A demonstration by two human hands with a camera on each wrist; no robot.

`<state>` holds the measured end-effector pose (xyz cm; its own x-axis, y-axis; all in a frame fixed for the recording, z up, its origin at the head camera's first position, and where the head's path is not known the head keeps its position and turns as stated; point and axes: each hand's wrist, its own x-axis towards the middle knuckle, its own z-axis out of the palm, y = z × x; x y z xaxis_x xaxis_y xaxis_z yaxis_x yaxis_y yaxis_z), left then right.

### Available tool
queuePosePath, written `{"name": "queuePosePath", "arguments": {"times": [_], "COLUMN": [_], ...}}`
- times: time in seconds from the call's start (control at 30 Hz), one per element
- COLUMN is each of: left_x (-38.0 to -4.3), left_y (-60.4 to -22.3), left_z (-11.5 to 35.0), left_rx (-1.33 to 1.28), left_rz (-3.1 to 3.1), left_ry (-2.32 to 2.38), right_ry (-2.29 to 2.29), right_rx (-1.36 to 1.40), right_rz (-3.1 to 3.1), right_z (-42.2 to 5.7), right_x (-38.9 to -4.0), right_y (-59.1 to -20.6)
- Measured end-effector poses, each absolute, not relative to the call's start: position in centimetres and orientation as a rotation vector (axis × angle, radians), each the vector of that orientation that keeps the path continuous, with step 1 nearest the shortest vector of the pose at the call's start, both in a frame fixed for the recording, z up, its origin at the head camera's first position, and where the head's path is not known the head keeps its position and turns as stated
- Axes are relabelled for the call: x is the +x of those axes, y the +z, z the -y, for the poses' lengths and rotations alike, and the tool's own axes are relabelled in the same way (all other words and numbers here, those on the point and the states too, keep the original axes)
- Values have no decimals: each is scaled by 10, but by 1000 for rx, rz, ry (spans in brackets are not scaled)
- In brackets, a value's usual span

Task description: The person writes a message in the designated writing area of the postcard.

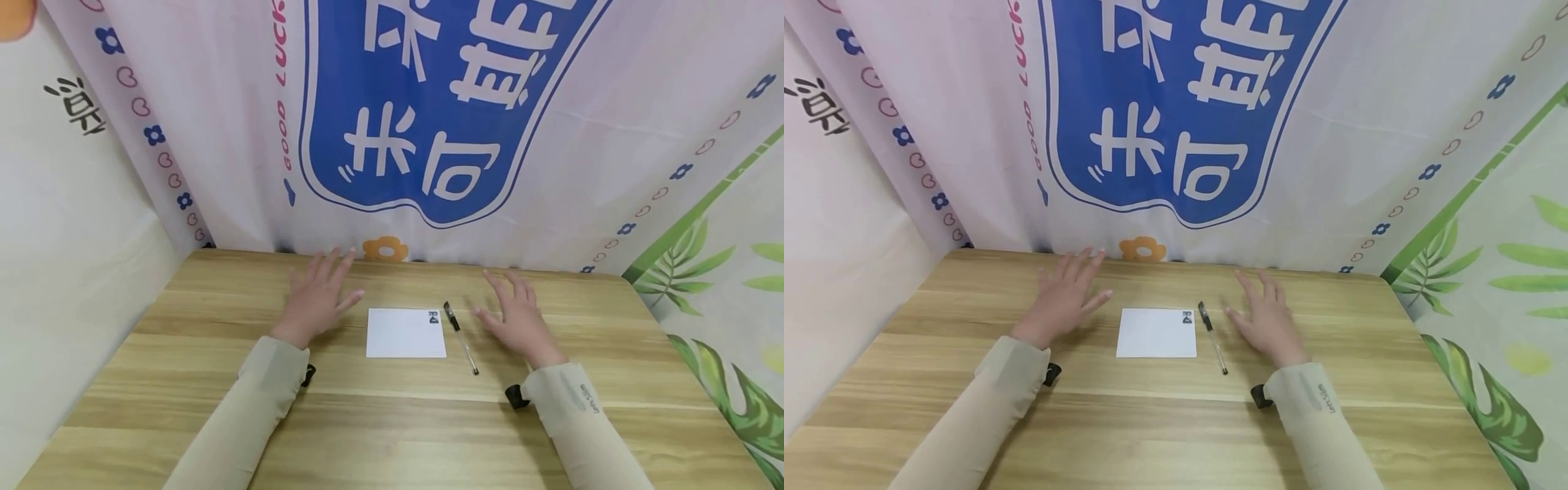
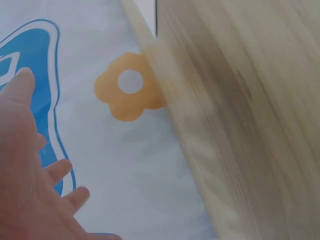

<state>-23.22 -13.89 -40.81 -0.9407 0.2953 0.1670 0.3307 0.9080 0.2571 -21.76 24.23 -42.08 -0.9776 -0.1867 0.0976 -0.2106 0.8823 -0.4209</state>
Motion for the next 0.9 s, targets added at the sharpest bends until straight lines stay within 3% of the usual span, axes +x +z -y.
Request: {"name": "queuePosePath", "arguments": {"times": [0.27,0.53,0.9], "left_x": [-223,-203,-203], "left_y": [-409,-413,-414], "left_z": [137,125,119], "left_rx": [-568,-479,-511], "left_rz": [2770,2696,2689], "left_ry": [-638,-1213,-1328], "right_ry": [919,1068,1063], "right_rx": [270,226,142], "right_rz": [2945,2982,3038], "right_z": [-223,-203,-191], "right_x": [-210,-205,-206], "right_y": [-416,-422,-424]}}
